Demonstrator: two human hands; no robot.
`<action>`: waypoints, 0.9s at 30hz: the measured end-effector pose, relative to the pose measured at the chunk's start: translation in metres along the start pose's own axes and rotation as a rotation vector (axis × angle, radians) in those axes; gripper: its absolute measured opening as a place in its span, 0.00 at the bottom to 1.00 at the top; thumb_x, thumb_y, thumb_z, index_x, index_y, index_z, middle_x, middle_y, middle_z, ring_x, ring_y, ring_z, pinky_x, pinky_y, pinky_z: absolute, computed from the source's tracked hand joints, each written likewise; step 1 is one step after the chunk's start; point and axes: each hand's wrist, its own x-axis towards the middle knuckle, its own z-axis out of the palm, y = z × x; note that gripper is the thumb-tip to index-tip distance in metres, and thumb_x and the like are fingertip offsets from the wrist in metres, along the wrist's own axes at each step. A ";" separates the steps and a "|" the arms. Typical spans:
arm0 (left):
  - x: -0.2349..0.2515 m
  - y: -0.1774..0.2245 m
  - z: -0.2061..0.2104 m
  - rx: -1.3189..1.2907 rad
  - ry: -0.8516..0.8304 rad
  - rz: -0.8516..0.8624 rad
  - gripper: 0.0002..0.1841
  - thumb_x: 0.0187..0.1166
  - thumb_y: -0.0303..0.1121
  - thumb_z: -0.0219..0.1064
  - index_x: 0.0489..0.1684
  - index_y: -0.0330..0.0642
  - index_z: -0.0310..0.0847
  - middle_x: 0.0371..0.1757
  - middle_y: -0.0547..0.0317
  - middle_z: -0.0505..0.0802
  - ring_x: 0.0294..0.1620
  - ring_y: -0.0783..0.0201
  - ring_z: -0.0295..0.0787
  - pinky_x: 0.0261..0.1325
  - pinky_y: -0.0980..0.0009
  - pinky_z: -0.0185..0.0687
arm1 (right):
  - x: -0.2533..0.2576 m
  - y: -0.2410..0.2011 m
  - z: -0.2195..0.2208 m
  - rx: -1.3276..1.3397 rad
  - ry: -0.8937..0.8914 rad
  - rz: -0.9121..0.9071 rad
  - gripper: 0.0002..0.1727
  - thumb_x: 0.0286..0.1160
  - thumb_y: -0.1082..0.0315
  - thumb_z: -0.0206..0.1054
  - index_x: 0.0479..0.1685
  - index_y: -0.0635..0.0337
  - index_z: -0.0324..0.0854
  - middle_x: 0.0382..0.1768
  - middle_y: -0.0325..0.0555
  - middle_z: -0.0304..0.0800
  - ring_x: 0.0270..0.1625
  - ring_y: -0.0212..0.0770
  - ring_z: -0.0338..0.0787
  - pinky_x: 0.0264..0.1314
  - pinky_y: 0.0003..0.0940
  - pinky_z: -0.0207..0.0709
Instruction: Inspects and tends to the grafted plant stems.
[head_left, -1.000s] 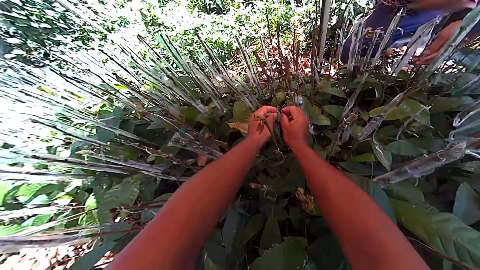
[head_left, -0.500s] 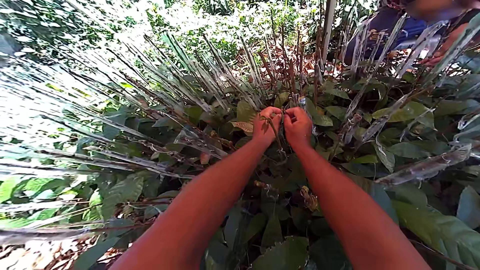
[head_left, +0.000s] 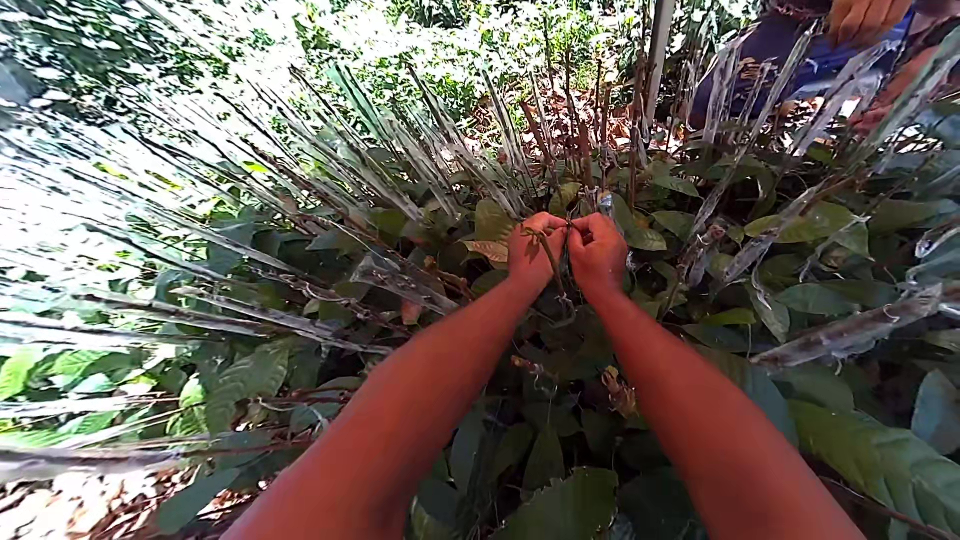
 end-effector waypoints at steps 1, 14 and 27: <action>-0.001 0.002 0.000 0.020 0.005 -0.004 0.08 0.82 0.35 0.69 0.50 0.46 0.90 0.44 0.58 0.95 0.42 0.64 0.93 0.54 0.59 0.88 | -0.001 -0.001 0.000 -0.008 0.010 -0.007 0.06 0.77 0.69 0.68 0.44 0.59 0.89 0.44 0.50 0.90 0.45 0.47 0.91 0.48 0.49 0.86; 0.000 -0.003 -0.011 -0.441 -0.037 -0.166 0.12 0.93 0.34 0.52 0.65 0.38 0.70 0.53 0.45 0.92 0.43 0.56 0.96 0.47 0.60 0.93 | -0.019 0.005 -0.003 0.226 -0.104 0.116 0.07 0.80 0.68 0.61 0.51 0.57 0.80 0.44 0.49 0.89 0.31 0.44 0.87 0.30 0.46 0.83; 0.002 -0.013 -0.037 0.116 -0.212 0.247 0.11 0.88 0.34 0.61 0.57 0.42 0.87 0.54 0.52 0.91 0.54 0.59 0.89 0.64 0.55 0.84 | -0.019 0.017 0.007 0.917 -0.303 0.489 0.09 0.85 0.73 0.47 0.49 0.60 0.74 0.68 0.50 0.89 0.55 0.45 0.94 0.55 0.42 0.86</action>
